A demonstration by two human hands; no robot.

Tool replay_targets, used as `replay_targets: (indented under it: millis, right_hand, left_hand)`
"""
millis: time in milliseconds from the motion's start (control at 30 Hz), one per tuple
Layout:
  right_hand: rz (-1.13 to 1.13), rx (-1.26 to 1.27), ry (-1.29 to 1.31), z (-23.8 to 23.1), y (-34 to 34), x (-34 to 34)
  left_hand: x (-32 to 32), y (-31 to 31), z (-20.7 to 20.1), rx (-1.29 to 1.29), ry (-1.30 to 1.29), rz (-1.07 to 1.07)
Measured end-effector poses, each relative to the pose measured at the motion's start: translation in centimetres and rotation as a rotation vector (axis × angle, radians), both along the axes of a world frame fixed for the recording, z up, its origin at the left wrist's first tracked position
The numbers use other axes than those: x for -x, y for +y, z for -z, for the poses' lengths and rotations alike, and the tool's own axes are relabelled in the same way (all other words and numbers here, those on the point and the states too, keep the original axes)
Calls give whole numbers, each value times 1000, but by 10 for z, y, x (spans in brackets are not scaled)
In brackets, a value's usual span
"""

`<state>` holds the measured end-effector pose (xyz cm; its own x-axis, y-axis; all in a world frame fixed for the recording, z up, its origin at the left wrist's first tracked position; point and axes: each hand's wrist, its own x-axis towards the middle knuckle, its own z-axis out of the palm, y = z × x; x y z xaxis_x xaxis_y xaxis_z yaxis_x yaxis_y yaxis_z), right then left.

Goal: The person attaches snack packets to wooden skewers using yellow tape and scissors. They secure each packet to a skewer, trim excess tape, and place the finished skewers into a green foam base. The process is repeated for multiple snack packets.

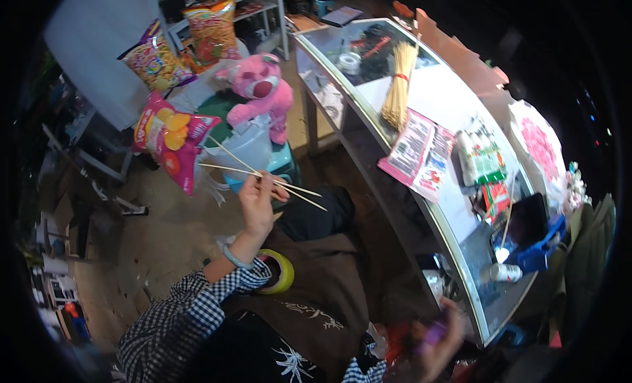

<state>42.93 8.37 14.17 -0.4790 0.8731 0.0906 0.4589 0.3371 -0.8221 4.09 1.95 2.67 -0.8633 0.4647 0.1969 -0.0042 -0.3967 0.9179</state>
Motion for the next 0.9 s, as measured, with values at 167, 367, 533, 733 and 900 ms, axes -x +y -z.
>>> replay_targets:
  millis: [167, 367, 533, 733, 900]
  right_hand:
    - [-581, 395, 73, 84, -3, 139]
    - [-561, 1197, 490, 116, 21, 196]
    - [-357, 1030, 376, 123, 22, 196]
    - [-272, 1040, 329, 126, 13, 183]
    - [-372, 950, 212, 124, 22, 167]
  left_hand:
    - [-12, 9, -11, -60, -14, -3]
    - [-27, 13, -10, -14, -15, 123]
    - [-29, 19, 1, 83, -19, 251]
    - [-27, 20, 12, 133, -71, 352]
    - [-31, 8, 17, 174, -102, 410]
